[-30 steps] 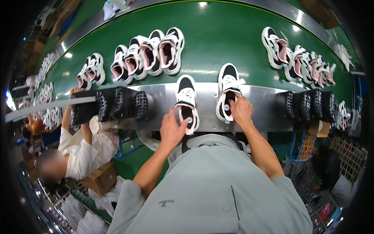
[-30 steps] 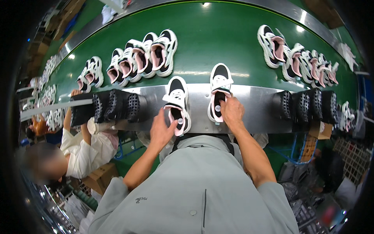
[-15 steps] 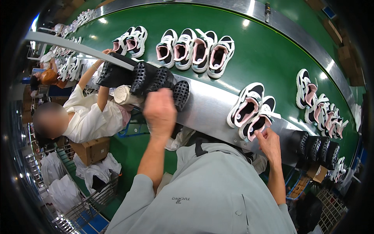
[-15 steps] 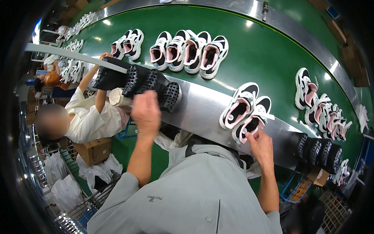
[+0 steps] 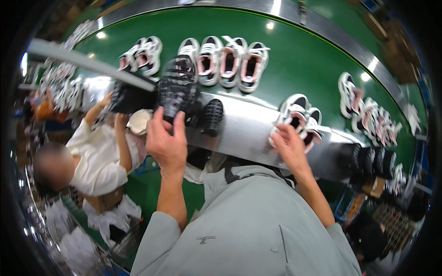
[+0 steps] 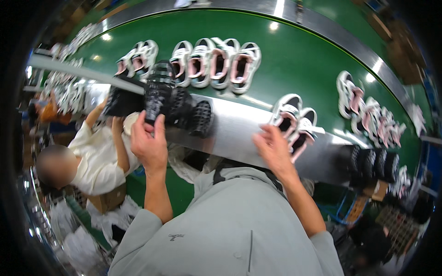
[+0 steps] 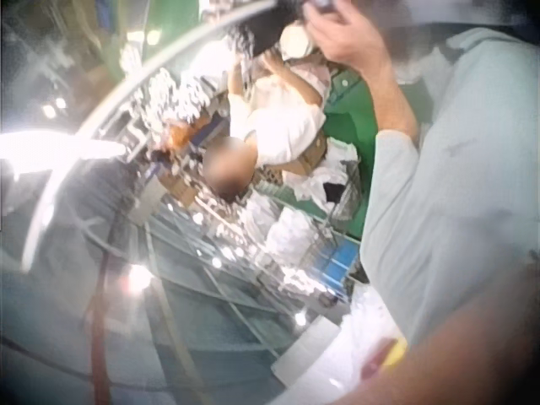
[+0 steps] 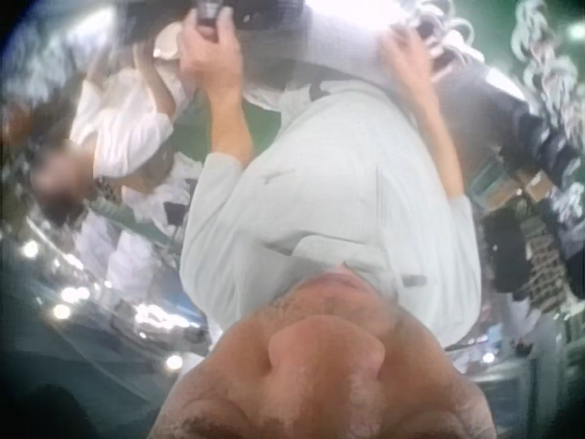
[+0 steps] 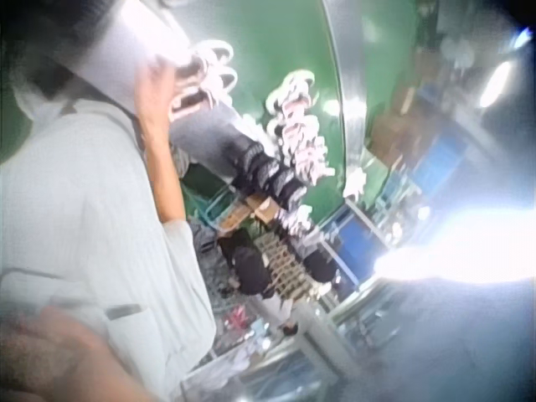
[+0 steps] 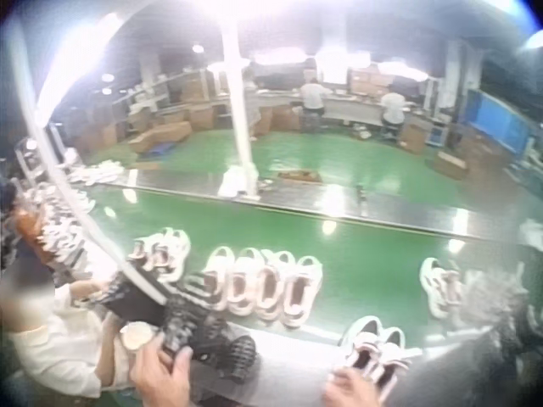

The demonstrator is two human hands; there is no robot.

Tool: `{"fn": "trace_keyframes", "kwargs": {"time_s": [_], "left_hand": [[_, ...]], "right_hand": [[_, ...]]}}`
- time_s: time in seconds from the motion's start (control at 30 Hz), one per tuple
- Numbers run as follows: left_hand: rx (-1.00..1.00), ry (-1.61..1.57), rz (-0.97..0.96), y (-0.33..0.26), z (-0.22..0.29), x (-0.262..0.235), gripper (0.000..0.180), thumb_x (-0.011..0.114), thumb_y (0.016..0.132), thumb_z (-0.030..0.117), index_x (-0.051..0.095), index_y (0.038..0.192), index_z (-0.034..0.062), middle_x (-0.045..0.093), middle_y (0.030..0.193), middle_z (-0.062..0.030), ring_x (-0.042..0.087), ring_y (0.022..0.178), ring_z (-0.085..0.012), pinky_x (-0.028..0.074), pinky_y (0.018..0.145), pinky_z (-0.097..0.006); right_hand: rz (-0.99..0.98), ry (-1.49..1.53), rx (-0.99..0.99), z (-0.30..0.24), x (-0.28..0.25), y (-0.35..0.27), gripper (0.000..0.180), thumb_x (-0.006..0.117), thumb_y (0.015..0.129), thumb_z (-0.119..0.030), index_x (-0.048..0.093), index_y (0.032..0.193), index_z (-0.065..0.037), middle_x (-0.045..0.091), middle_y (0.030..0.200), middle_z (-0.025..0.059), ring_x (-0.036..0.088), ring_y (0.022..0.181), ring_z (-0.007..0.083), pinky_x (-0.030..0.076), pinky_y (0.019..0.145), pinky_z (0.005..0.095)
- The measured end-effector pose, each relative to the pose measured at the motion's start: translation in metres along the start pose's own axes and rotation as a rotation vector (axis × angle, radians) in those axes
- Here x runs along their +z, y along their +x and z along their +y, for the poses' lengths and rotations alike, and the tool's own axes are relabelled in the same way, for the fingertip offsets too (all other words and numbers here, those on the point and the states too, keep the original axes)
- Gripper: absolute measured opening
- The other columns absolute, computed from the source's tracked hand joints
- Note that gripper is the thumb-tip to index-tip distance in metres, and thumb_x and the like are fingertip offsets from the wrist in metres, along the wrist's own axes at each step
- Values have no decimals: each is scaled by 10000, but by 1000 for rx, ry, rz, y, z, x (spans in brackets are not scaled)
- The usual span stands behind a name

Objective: The person collects shoes and shoe soles from various bins and bags, organizes them into pairs, and places them onto a conveyor belt table.

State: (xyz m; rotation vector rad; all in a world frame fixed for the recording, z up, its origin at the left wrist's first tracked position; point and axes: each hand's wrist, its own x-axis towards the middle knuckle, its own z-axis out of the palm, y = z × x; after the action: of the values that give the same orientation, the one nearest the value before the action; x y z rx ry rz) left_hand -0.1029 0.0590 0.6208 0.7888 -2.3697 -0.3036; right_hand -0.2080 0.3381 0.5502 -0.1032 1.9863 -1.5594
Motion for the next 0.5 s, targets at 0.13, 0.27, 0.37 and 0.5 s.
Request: {"fn": "trace_keyframes", "kwargs": {"time_s": [0.13, 0.27, 0.37, 0.5], "left_hand": [[452, -405, -246, -43, 66, 42, 427, 843, 763, 188, 660, 1109, 16, 544, 742, -81, 543, 627, -236, 459, 566, -364], [204, -673, -532, -46, 97, 68, 560, 759, 846, 302, 574, 1288, 14, 593, 1003, -160, 597, 888, -300, 500, 764, -403], [64, -944, -870, -42, 120, 121, 592, 742, 867, 253, 523, 1360, 8, 613, 1174, -188, 604, 1002, -204, 505, 864, -351], [-227, -971, -1119, -59, 135, 150, 442, 765, 840, 148, 595, 1215, -15, 680, 981, -82, 628, 809, -136, 531, 732, -291]], "right_hand": [[-108, 697, 140, -34, 43, 4, 412, 654, 975, -304, 528, 1224, -1, 622, 1135, 78, 634, 909, 161, 556, 787, 344], [-165, 714, 207, -22, 1, -14, 411, 681, 926, -284, 523, 1243, -75, 629, 1050, 23, 622, 868, 134, 546, 654, 325], [-330, 573, 376, -6, -15, -24, 504, 696, 891, -334, 514, 1255, -37, 623, 1058, 49, 621, 870, 154, 540, 619, 315], [263, -549, -39, -2, -30, -56, 718, 674, 895, -496, 477, 1254, 95, 685, 894, 242, 693, 804, 396, 538, 728, 471]]}}
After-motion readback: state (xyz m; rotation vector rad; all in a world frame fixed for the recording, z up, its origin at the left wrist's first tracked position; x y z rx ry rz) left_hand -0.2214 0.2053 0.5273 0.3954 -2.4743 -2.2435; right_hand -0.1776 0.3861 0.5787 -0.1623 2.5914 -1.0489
